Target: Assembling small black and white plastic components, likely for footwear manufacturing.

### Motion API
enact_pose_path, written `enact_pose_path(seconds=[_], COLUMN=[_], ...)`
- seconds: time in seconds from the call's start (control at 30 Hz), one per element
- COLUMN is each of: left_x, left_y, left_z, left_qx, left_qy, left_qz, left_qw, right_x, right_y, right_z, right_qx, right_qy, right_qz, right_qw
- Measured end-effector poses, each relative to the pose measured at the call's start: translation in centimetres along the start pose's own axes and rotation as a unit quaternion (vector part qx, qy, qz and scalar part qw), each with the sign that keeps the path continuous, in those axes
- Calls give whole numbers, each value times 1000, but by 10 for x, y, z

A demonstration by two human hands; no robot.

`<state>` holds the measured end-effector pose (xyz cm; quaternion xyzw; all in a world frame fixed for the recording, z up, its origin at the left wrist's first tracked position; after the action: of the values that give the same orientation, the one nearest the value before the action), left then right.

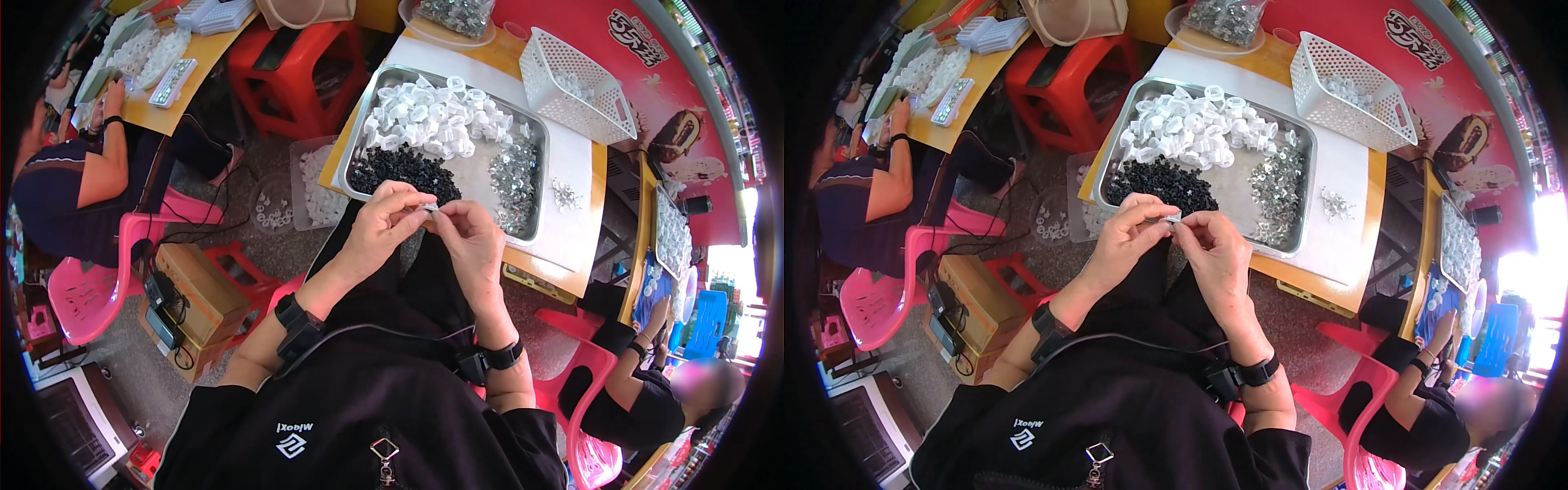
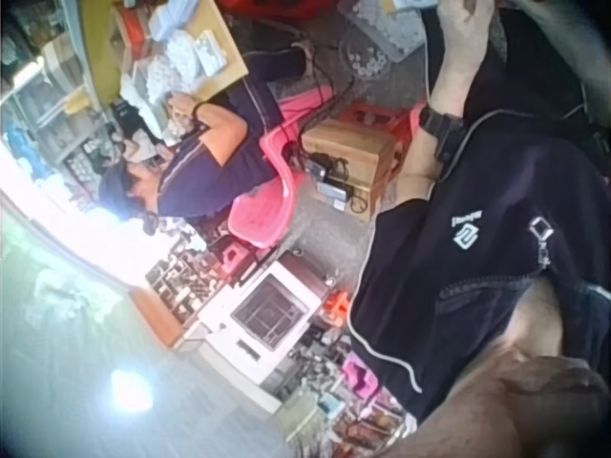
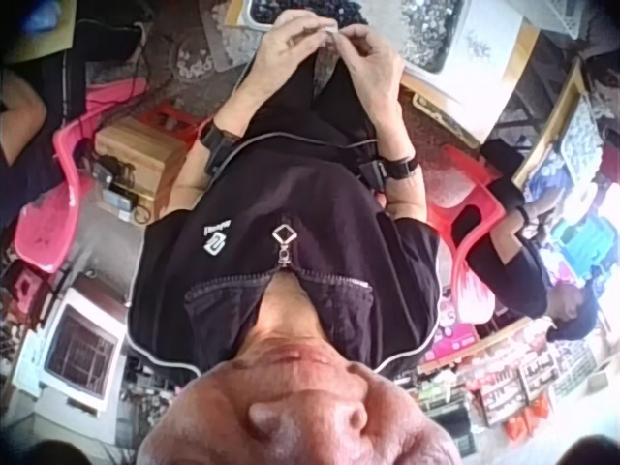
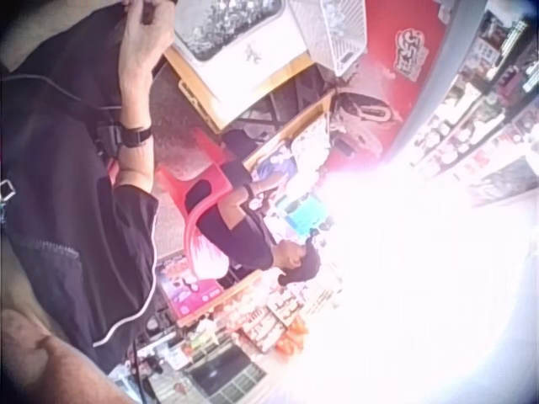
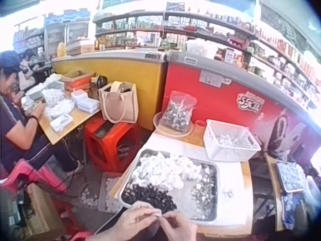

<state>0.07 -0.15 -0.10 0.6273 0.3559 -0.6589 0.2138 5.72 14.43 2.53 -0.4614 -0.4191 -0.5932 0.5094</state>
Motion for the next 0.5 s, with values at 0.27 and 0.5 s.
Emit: enact_pose_path(seconds=[0.27,0.5], left_x=[-12,-16], left_y=[-2,0], left_z=[-5,-7], left_qx=[-71,-88], left_qy=[-81,-243], left_qz=[-43,-145], left_qw=[993,955], right_x=[10,10], right_y=[1,7], right_z=[6,6], right_qx=[-21,-50], right_qy=[126,213], right_qz=[135,210], right_qw=[983,953])
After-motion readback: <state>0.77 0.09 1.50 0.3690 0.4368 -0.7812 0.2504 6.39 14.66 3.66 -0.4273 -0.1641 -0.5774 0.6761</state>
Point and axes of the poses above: each hand's wrist, its own y-axis away from the middle knuckle, its own z-axis out of the back of the hand, x = y × z, the point moved 1 cm from there along -y, towards the middle knuckle, and after that the axes turned 13 degrees about x, right-handed, at the moved point
